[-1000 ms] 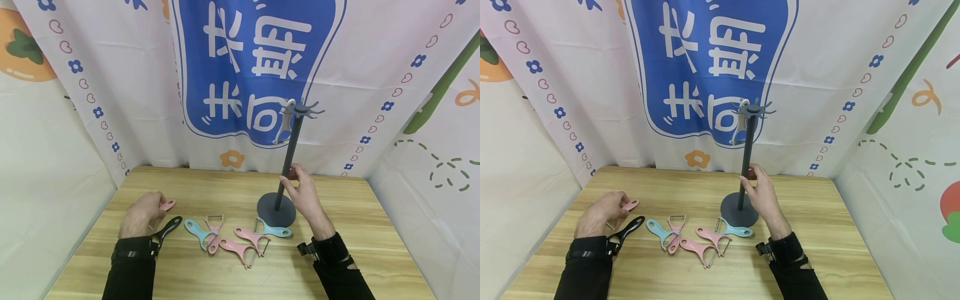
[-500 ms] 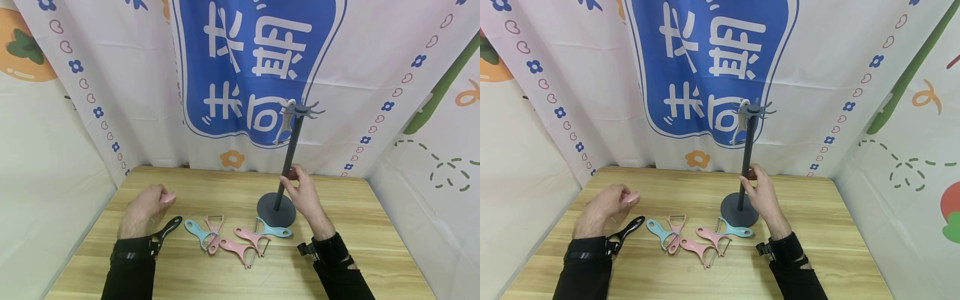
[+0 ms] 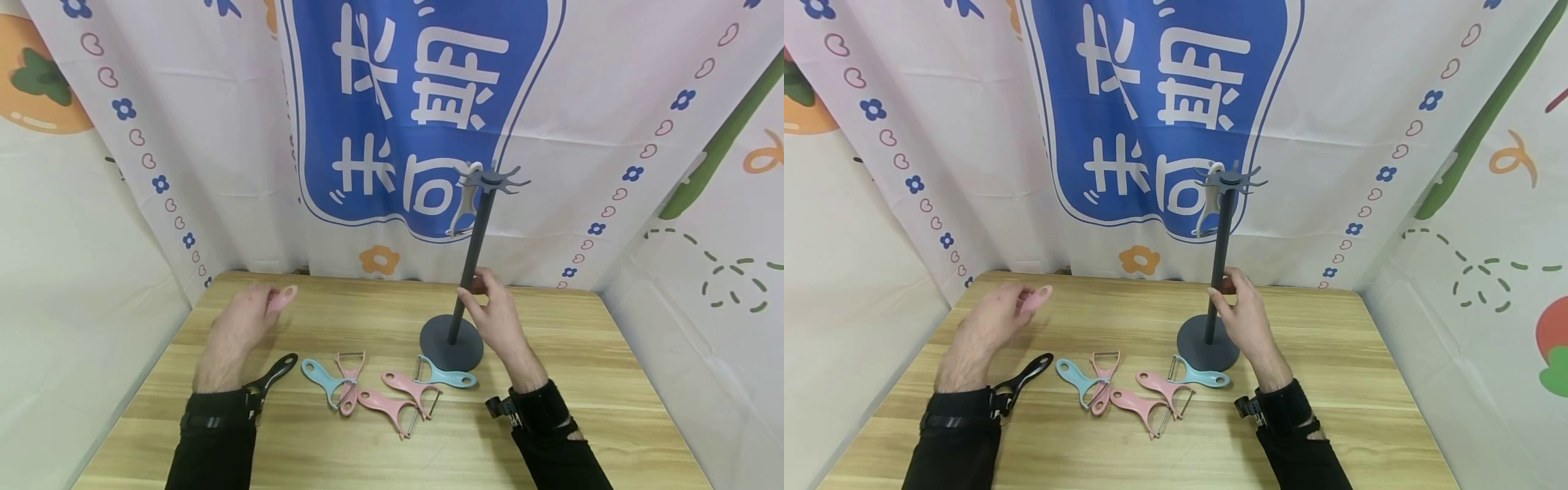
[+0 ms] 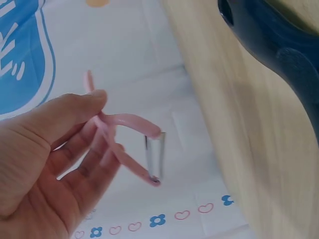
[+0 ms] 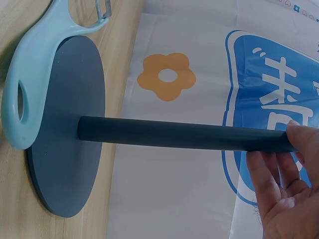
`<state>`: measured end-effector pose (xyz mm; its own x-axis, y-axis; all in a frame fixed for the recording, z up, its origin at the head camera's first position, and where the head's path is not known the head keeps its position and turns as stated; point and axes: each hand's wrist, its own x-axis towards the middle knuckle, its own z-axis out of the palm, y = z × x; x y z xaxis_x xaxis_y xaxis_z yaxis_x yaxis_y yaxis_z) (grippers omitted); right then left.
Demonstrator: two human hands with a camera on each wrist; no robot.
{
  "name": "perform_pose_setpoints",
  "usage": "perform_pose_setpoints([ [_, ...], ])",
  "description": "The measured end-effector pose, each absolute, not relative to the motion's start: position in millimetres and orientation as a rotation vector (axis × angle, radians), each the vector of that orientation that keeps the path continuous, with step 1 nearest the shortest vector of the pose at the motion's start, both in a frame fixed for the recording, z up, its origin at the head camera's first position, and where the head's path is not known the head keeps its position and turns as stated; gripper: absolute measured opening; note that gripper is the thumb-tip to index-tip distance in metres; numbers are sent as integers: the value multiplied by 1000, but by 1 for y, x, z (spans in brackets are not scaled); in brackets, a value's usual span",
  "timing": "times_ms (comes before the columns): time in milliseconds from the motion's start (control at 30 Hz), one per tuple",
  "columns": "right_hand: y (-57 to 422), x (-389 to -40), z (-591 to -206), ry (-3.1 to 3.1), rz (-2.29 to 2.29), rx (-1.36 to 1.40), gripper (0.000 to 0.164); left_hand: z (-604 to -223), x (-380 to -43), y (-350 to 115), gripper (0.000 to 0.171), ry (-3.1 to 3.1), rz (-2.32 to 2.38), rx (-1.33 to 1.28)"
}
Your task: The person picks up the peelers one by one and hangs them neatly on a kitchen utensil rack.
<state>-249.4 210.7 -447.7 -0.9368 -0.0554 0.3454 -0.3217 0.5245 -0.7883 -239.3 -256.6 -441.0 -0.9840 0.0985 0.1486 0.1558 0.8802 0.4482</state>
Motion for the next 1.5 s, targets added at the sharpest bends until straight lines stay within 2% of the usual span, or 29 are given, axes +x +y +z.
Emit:
perform_pose_setpoints([
  [67,211,-250,-448,-2492,1376,311,41,-439,-240,-254,68,-2869,-715,-209],
  [133,211,-250,-448,-2492,1375,306,41,-438,-240,-252,67,-2816,-705,-214],
  [267,210,-250,-448,-2491,1374,306,41,-436,-240,-249,45,-2749,-697,-219],
  [333,210,-250,-448,-2489,1376,306,41,-434,-240,-247,40,-2731,-699,-219],
  [467,211,-249,-448,-2487,1381,314,41,-429,-238,-242,47,-2687,-739,-196],
  [900,210,-250,-449,-2485,1362,322,40,-419,-235,-219,52,-2515,-930,-134],
  [1500,210,-250,-450,-2484,1365,314,40,-414,-245,-172,46,-2354,-1120,-323],
])
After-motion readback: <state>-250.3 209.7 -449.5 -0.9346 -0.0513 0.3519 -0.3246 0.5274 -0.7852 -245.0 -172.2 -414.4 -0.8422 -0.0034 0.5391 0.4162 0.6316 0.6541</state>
